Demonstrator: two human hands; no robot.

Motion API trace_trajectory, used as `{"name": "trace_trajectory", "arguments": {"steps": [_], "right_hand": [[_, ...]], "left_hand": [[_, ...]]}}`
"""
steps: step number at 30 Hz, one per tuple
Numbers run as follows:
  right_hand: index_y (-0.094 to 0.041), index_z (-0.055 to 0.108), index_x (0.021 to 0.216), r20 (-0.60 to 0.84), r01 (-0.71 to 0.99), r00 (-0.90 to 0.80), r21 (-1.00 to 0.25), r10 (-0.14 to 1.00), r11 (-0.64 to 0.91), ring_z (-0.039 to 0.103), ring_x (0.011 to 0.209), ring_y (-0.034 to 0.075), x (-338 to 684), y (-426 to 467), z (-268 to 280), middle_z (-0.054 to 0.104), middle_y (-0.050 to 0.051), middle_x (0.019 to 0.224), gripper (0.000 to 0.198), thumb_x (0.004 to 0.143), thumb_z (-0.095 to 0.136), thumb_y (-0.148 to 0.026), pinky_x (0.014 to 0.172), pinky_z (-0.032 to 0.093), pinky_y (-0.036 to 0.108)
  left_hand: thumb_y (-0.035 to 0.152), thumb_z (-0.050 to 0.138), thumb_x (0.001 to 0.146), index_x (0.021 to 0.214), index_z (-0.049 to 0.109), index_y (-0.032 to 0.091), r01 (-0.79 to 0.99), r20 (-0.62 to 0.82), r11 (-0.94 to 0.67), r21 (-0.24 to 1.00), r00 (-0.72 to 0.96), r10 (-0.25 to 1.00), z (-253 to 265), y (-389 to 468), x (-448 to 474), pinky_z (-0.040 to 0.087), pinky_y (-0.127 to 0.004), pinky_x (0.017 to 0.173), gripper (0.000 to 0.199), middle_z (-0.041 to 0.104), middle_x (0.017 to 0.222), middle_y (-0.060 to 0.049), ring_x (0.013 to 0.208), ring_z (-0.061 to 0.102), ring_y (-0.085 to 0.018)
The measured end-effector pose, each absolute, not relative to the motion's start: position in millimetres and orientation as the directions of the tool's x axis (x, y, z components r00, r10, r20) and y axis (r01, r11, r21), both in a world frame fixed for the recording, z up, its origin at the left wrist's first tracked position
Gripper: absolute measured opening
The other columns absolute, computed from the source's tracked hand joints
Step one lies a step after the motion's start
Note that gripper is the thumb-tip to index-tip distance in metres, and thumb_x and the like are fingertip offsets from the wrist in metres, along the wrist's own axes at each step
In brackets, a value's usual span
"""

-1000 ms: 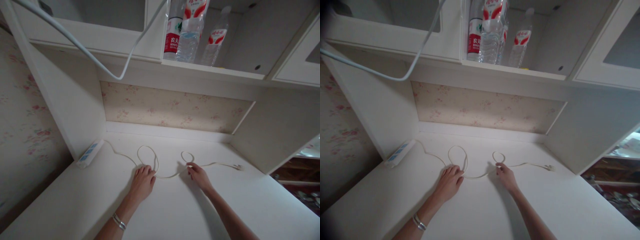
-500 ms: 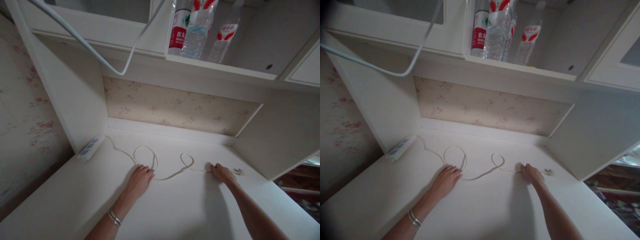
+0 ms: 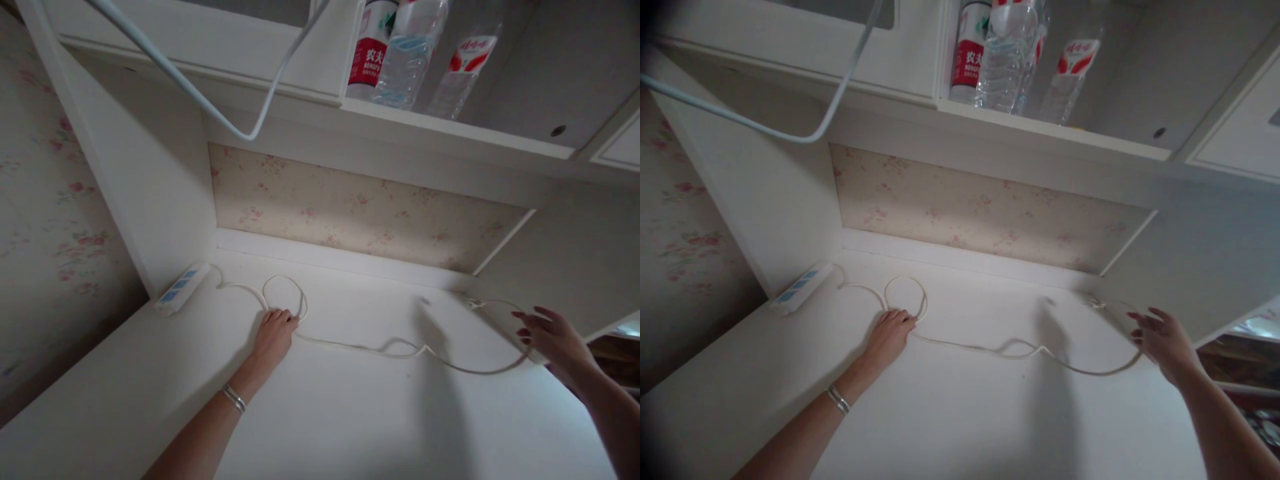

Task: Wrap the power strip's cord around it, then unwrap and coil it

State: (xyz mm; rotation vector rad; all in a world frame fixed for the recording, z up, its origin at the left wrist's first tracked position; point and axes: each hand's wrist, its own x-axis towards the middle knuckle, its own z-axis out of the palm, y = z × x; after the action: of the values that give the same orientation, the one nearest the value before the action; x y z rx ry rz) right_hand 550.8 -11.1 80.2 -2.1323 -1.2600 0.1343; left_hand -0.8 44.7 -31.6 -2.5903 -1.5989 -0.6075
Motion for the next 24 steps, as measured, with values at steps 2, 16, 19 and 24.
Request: {"name": "trace_trajectory", "arguments": {"steps": [2,16,19,24], "right_hand": [[-0.036,0.049,0.122,0.302,0.696,0.485,-0.702,0.821,-0.154,0.059,0.070,0.024,537,-11,100,0.059,0.017,0.117,0.048,0.083,0.037,-0.062,0.061,0.048,0.043],[-0.019,0.060,0.110,0.469,0.727,-0.056,-0.586,0.882,0.358,0.052,0.057,0.010,296,67,148,0.068,0.005,0.092,0.032,0.089,0.047,-0.040,0.054,0.042,0.023],[-0.019,0.062,0.110,0.447,0.798,-0.277,-0.386,0.851,0.462,0.062,0.080,0.015,244,78,142,0.069,0.005,0.096,0.028,0.092,0.042,-0.028,0.075,0.045,0.026],[-0.019,0.061,0.112,0.299,0.801,-0.551,-0.070,0.779,0.594,0.061,0.091,0.016,181,86,134,0.067,0.006,0.103,0.031,0.092,0.038,-0.017,0.078,0.043,0.025]], "left_hand": [[0.007,0.041,0.087,0.098,0.062,0.021,0.854,0.340,-0.484,0.192,0.405,0.849,-32,45,4,0.033,-0.036,0.085,0.027,0.061,0.095,-0.007,0.097,0.052,-0.020],[0.033,0.052,0.089,0.099,0.059,0.023,0.780,0.310,-0.594,0.200,0.524,0.793,-24,27,7,0.032,-0.039,0.088,0.016,0.061,0.094,-0.004,0.096,0.052,-0.021],[0.026,0.043,0.093,0.093,0.058,0.020,0.774,0.310,-0.610,0.168,0.547,0.778,-27,27,7,0.036,-0.036,0.084,0.016,0.057,0.094,-0.005,0.092,0.052,-0.019],[0.021,0.035,0.095,0.095,0.057,0.019,0.791,0.302,-0.588,0.169,0.526,0.795,-25,28,2,0.041,-0.033,0.077,0.022,0.054,0.098,-0.006,0.086,0.055,-0.018]]}}
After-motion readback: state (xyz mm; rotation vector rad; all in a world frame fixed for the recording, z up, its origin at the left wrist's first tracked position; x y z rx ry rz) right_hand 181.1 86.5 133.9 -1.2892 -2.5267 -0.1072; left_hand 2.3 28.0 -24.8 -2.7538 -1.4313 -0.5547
